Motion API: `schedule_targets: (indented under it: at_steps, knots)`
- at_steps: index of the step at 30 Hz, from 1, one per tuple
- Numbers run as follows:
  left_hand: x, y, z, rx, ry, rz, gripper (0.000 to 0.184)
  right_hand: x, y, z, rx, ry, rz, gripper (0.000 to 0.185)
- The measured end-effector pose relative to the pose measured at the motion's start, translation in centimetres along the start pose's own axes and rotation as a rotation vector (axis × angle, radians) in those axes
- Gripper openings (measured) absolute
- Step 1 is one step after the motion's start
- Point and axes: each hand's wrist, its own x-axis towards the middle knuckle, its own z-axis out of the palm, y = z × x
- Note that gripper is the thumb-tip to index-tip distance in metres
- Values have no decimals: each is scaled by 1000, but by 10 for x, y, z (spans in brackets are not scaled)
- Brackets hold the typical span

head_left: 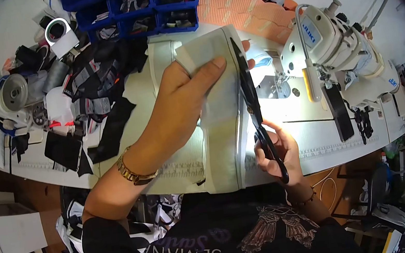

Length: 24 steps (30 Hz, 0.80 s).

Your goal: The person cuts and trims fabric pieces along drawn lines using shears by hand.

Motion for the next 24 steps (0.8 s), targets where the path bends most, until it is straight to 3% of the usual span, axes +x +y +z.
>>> schedule_targets:
  at_steps: [7, 15, 24]
  knots:
    - [9, 3, -14, -99, 12, 12, 38, 12, 7, 1, -16, 5, -21, 93]
    - [3, -12, -22, -228, 87, 53, 38, 12, -2, 11, -37, 87, 191, 111]
    - [-2, -22, -24, -285, 109, 52, 37, 8, 5, 8, -11, 58, 213, 97]
